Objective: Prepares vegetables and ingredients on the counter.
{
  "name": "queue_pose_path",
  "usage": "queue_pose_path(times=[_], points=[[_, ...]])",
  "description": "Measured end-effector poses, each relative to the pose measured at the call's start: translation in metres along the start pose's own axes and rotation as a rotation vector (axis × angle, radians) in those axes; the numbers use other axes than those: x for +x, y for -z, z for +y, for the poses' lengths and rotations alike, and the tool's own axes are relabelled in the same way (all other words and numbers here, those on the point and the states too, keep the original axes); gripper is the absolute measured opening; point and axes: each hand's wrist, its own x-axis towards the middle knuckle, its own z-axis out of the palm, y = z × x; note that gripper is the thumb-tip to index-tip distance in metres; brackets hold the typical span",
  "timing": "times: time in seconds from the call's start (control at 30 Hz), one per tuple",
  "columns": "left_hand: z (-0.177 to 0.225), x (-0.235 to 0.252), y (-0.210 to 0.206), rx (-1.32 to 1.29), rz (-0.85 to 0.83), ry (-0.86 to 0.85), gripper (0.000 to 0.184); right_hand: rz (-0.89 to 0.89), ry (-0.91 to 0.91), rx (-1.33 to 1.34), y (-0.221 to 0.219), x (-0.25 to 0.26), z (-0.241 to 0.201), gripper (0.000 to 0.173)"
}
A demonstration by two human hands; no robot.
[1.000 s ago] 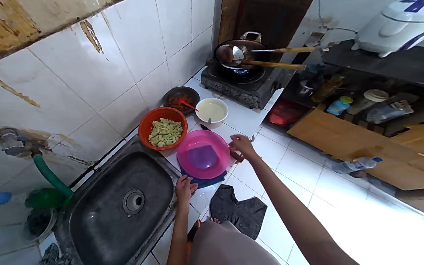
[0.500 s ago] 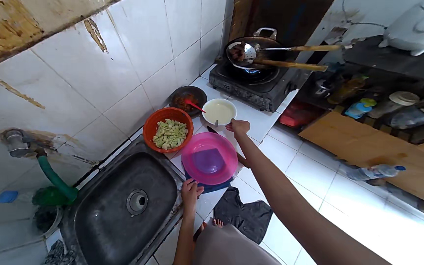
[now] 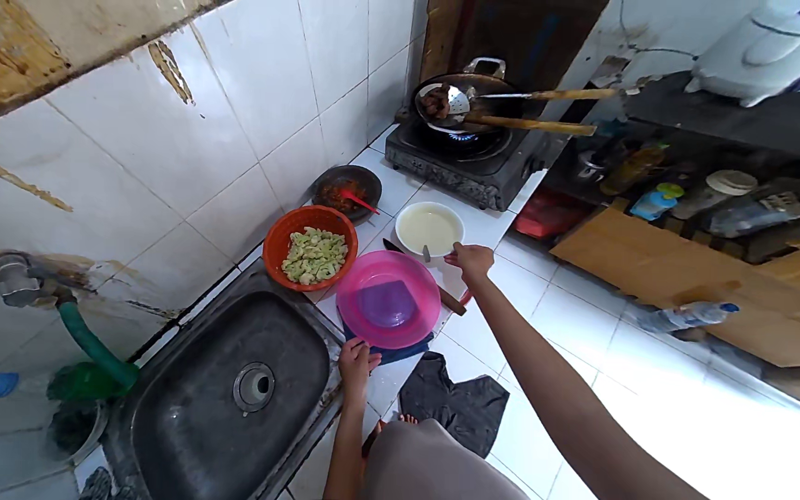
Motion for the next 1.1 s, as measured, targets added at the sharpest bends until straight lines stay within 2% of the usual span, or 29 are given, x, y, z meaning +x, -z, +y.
queue_pose_path(times=[0.17,0.27,0.37,0.43,0.53,0.67,0.73,0.93,1.1], points=[[0.000,-0.010,0.011,0.020,-0.025,-0.002,0.034,0.024,-0.009,0.001,0.020,-0.015,0.009,0.029],[0.004,-0.027,0.025,0.053,-0.028,-0.035,0.034,0.015,0.030,-0.202,0.033,-0.021,0.013,0.034],[0.008,-0.046,0.046,0.085,-0.020,-0.074,0.034,0.063,0.199,-0.488,0.046,-0.055,-0.004,0.040],[0.007,-0.054,0.060,0.082,0.000,-0.102,0.033,0.075,0.410,-0.515,0.042,-0.078,-0.016,0.036],[0.007,-0.063,0.078,0.082,0.031,-0.108,0.031,-0.087,0.627,-0.506,0.017,-0.111,-0.034,0.029],[0.009,-0.065,0.099,0.139,0.045,-0.142,0.031,-0.406,0.724,-0.605,-0.035,-0.136,-0.050,0.024],[0.011,-0.066,0.108,0.158,0.060,-0.156,0.031,-0.505,0.753,-0.675,-0.059,-0.139,-0.053,0.022],[0.012,-0.064,0.134,0.143,0.209,-0.234,0.033,-0.635,0.913,-0.858,-0.122,-0.122,-0.074,0.019],[0.012,-0.066,0.140,0.116,0.330,-0.192,0.033,-0.743,1.009,-1.083,-0.172,-0.106,-0.092,0.023]])
